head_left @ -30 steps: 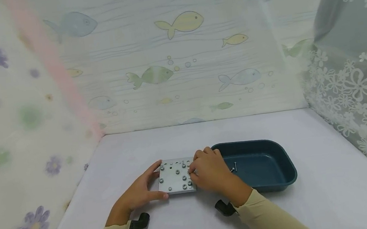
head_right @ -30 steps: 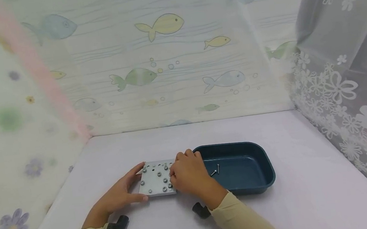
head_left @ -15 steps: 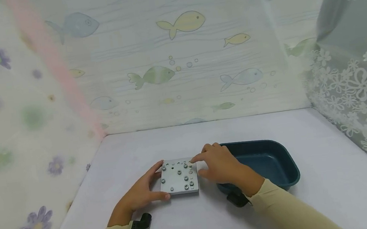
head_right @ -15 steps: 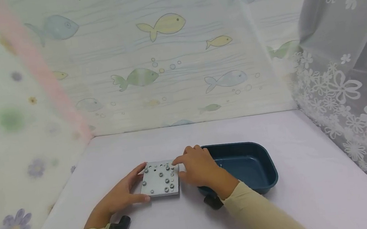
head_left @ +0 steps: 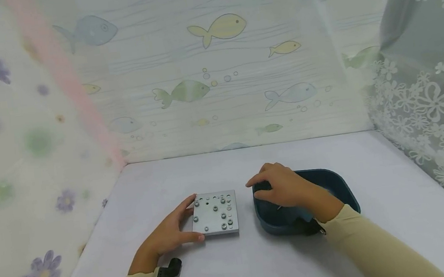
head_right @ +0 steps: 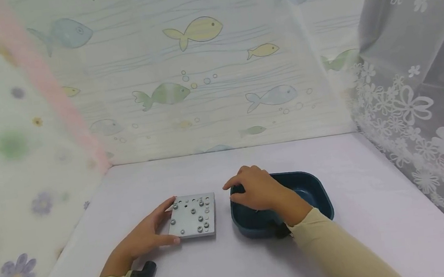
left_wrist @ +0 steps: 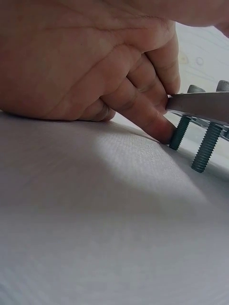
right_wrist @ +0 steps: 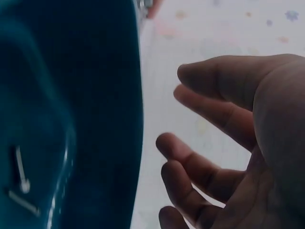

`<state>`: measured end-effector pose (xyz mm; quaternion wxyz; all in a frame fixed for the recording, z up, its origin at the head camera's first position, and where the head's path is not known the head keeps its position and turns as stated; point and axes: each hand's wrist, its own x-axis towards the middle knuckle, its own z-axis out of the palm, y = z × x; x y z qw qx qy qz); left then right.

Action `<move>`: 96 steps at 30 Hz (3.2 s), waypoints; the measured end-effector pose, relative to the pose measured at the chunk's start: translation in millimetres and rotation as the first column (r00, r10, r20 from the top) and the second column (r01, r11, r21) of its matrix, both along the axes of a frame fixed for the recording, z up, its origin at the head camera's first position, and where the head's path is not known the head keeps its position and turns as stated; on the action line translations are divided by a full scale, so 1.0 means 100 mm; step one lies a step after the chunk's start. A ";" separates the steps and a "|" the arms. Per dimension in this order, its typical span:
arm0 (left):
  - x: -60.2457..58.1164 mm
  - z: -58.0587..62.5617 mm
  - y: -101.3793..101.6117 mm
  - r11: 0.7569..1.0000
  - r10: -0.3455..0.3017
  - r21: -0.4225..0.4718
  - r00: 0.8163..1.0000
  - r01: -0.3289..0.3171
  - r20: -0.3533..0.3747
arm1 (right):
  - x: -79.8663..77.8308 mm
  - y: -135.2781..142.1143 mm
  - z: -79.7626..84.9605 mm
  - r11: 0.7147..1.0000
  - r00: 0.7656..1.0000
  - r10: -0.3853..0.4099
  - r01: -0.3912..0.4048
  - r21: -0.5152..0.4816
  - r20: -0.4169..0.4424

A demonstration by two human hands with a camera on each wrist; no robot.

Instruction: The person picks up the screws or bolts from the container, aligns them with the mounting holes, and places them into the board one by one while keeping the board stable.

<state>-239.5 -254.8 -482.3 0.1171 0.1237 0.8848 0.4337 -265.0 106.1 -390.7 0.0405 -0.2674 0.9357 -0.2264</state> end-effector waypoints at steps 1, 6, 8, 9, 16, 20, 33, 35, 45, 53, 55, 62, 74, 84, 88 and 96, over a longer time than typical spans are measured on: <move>0.00 0.00 -0.01 1.000 0.000 -0.003 1.000 0.000 -0.003 | -0.01 0.04 0.01 1.000 1.000 0.013 -0.013 -0.018 0.014; 0.00 0.00 -0.02 1.000 0.003 -0.006 1.000 -0.003 0.002 | -0.06 0.21 0.03 0.995 0.995 0.062 -0.055 -0.083 0.080; 0.00 0.00 -0.02 1.000 0.004 -0.004 1.000 -0.004 0.007 | -0.08 0.27 0.02 0.992 0.991 0.075 -0.063 -0.108 0.115; 0.00 0.00 -0.02 1.000 0.004 0.001 1.000 -0.004 0.008 | -0.09 0.30 0.02 0.990 0.987 0.088 -0.072 -0.124 0.132; -0.01 -0.01 0.00 1.000 -0.006 0.017 1.000 0.006 0.002 | -0.23 0.51 -0.06 0.967 0.948 0.214 -0.171 -0.190 0.236; -0.01 -0.02 0.00 1.000 -0.003 0.016 1.000 0.003 0.004 | -0.31 0.61 -0.13 0.959 0.920 0.256 -0.203 -0.199 0.295; 0.00 0.02 0.01 1.000 0.007 0.016 1.000 -0.008 0.014 | -0.37 0.65 -0.27 0.993 0.929 0.111 -0.120 0.005 0.353; 0.00 0.02 0.02 1.000 0.008 0.017 1.000 -0.008 0.013 | -0.36 0.65 -0.29 0.996 0.924 0.081 -0.091 0.009 0.374; -0.01 0.00 0.02 1.000 -0.001 0.022 1.000 0.001 0.009 | -0.40 0.63 -0.37 0.997 0.933 0.057 -0.071 0.027 0.356; -0.03 0.00 0.02 0.999 -0.014 0.045 1.000 0.014 0.011 | -0.40 0.64 -0.38 0.998 0.931 0.028 -0.050 0.050 0.364; -0.03 0.01 0.03 0.999 -0.013 0.043 1.000 0.012 0.012 | -0.39 0.64 -0.36 0.997 0.929 0.023 -0.047 0.055 0.368; -0.02 0.02 0.04 0.999 -0.009 0.039 1.000 0.009 0.021 | -0.32 0.63 -0.25 0.988 0.956 0.015 -0.060 0.143 0.293; 0.01 0.00 0.00 1.000 0.002 0.028 1.000 -0.002 0.016 | -0.33 0.60 -0.24 0.959 0.979 0.152 -0.178 0.220 0.134; 0.01 0.01 0.00 1.000 0.007 0.017 1.000 -0.007 0.012 | -0.36 0.54 -0.27 0.963 0.975 0.157 -0.186 0.193 0.156; 0.00 0.01 0.00 1.000 0.007 0.025 1.000 -0.007 0.013 | -0.36 0.50 -0.28 0.968 0.974 0.135 -0.169 0.187 0.180; 0.01 0.02 0.01 1.000 0.006 0.026 1.000 -0.006 0.016 | -0.36 0.44 -0.29 0.971 0.974 0.124 -0.158 0.177 0.188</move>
